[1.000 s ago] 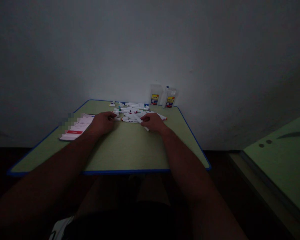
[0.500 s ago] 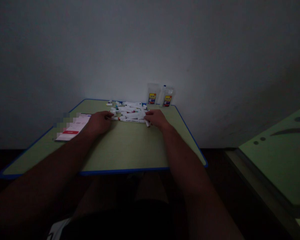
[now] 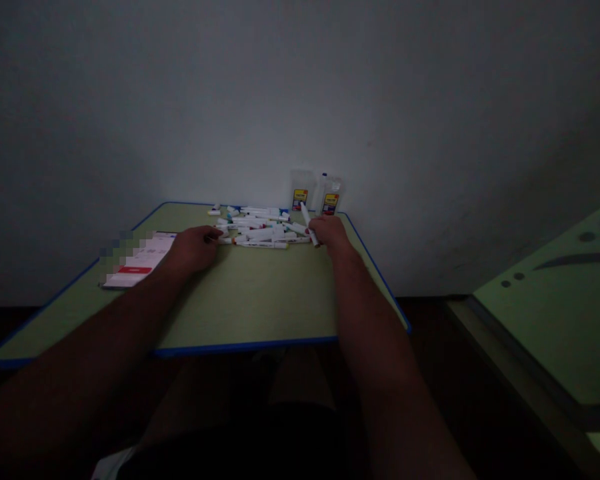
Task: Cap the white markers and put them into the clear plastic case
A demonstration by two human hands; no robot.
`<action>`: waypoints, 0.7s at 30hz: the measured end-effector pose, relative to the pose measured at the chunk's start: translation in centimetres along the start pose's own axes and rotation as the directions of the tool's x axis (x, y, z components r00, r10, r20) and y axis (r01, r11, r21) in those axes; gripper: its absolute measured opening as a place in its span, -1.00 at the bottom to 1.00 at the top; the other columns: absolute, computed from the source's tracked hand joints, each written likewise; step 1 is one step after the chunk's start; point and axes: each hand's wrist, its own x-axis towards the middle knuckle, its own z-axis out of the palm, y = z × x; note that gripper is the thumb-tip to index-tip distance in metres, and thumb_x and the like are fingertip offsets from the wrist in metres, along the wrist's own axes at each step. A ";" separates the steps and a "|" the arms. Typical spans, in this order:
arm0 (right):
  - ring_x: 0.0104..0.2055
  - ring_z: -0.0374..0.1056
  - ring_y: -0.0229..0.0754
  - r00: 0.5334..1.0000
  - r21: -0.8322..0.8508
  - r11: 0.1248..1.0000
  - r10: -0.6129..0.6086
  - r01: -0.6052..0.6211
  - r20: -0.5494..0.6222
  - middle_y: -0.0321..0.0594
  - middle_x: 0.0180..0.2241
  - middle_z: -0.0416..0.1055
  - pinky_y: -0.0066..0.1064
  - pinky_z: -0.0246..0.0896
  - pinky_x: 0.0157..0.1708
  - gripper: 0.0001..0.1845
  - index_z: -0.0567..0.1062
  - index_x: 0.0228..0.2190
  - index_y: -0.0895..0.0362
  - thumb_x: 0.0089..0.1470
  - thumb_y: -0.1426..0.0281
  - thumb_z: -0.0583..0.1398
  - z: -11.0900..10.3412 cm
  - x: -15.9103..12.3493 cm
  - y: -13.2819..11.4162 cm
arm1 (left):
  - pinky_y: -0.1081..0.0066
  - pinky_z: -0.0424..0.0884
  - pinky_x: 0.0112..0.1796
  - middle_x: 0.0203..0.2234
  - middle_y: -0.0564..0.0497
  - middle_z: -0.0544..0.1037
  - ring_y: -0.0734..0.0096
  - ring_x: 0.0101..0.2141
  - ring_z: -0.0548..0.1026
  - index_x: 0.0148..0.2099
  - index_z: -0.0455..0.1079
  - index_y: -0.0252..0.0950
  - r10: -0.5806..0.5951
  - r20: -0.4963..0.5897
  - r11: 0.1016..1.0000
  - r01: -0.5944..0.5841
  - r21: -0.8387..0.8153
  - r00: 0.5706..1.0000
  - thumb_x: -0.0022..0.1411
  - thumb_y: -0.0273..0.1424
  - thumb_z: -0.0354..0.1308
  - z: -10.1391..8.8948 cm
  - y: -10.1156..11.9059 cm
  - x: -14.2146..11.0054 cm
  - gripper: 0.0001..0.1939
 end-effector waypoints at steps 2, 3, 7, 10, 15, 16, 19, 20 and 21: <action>-0.56 0.41 -0.24 1.000 0.084 0.996 0.030 -0.030 0.004 -0.07 -0.42 0.59 -0.52 0.25 -0.61 -0.83 0.61 -0.46 0.23 -0.08 0.53 0.19 -0.1 0.1 0.1 | 0.20 0.44 -0.02 -0.05 -0.20 0.63 0.10 -0.09 0.57 0.06 0.55 -0.29 -0.007 0.004 1.000 0.007 -0.003 1.000 0.17 -0.49 0.09 0.0 0.0 0.0 -0.58; -0.56 0.41 -0.24 1.000 0.090 0.995 0.029 -0.029 0.002 -0.08 -0.43 0.58 -0.52 0.25 -0.61 -0.84 0.61 -0.48 0.22 -0.09 0.53 0.19 -0.2 0.2 0.1 | 0.20 0.44 -0.02 -0.05 -0.20 0.62 0.09 -0.09 0.57 0.07 0.54 -0.30 -0.008 0.007 1.000 0.008 -0.004 1.000 0.16 -0.49 0.10 0.0 0.0 0.0 -0.57; -0.55 0.40 -0.26 1.000 0.033 0.999 0.005 -0.005 -0.008 -0.13 -0.43 0.56 -0.53 0.22 -0.61 -0.83 0.61 -0.48 0.22 -0.09 0.54 0.19 -0.5 0.4 0.2 | 0.20 0.44 -0.01 -0.04 -0.20 0.62 0.09 -0.07 0.56 0.08 0.54 -0.31 0.000 0.014 1.000 0.000 0.011 1.000 0.16 -0.49 0.09 -0.2 0.1 -0.1 -0.56; -0.55 0.38 -0.30 0.999 -0.067 0.996 -0.051 0.051 -0.001 -0.15 -0.45 0.54 -0.57 0.16 -0.61 -0.84 0.61 -0.50 0.23 -0.06 0.52 0.19 -0.7 0.3 -0.1 | 0.18 0.44 -0.02 -0.04 -0.22 0.62 0.07 -0.07 0.56 0.08 0.54 -0.30 -0.007 0.016 1.000 0.007 0.009 1.000 0.17 -0.47 0.09 -0.2 0.2 -0.1 -0.56; -0.58 0.35 -0.30 1.000 -0.115 0.993 -0.014 0.014 0.000 -0.13 -0.48 0.53 -0.55 0.15 -0.62 -0.81 0.63 -0.46 0.25 0.00 0.45 0.20 -1.0 -0.2 -0.8 | 0.19 0.44 -0.02 -0.04 -0.21 0.62 0.08 -0.07 0.57 0.08 0.54 -0.29 -0.010 0.005 1.000 0.010 0.011 1.000 0.19 -0.46 0.08 0.0 -0.1 -0.1 -0.57; -0.58 0.35 -0.30 1.000 -0.108 0.994 -0.005 0.004 -0.003 -0.12 -0.47 0.54 -0.55 0.15 -0.62 -0.82 0.62 -0.46 0.25 0.00 0.45 0.21 -0.9 -0.4 -0.9 | 0.20 0.43 -0.02 -0.04 -0.20 0.62 0.08 -0.07 0.57 0.08 0.54 -0.29 -0.010 0.005 1.000 0.010 0.012 1.000 0.18 -0.46 0.08 0.0 -0.1 0.0 -0.57; -0.59 0.36 -0.29 1.000 -0.043 0.999 0.022 -0.022 -0.011 -0.10 -0.45 0.55 -0.54 0.14 -0.65 -0.83 0.61 -0.46 0.26 -0.01 0.43 0.22 -0.8 -0.7 -1.0 | 0.21 0.43 -0.01 -0.03 -0.22 0.61 0.08 -0.07 0.56 0.10 0.53 -0.31 -0.002 0.018 1.000 0.002 0.004 1.000 0.17 -0.45 0.09 0.1 -0.3 0.1 -0.55; -0.59 0.36 -0.27 1.000 -0.021 0.999 0.030 -0.030 -0.010 -0.09 -0.44 0.56 -0.54 0.14 -0.67 -0.83 0.61 -0.46 0.26 0.00 0.42 0.22 -0.7 -0.8 -1.0 | 0.21 0.42 0.00 -0.03 -0.22 0.61 0.08 -0.06 0.56 0.09 0.53 -0.32 0.002 0.018 1.000 -0.002 0.005 1.000 0.17 -0.46 0.09 0.1 -0.2 0.1 -0.55; -0.58 0.38 -0.26 0.999 -0.013 0.999 0.033 -0.034 -0.009 -0.07 -0.43 0.56 -0.53 0.15 -0.68 -0.82 0.61 -0.45 0.26 0.00 0.41 0.22 -0.6 -0.8 -0.9 | 0.21 0.42 0.01 -0.02 -0.22 0.61 0.08 -0.05 0.56 0.09 0.53 -0.32 0.002 0.014 1.000 -0.002 0.008 1.000 0.17 -0.46 0.09 0.1 -0.2 0.1 -0.56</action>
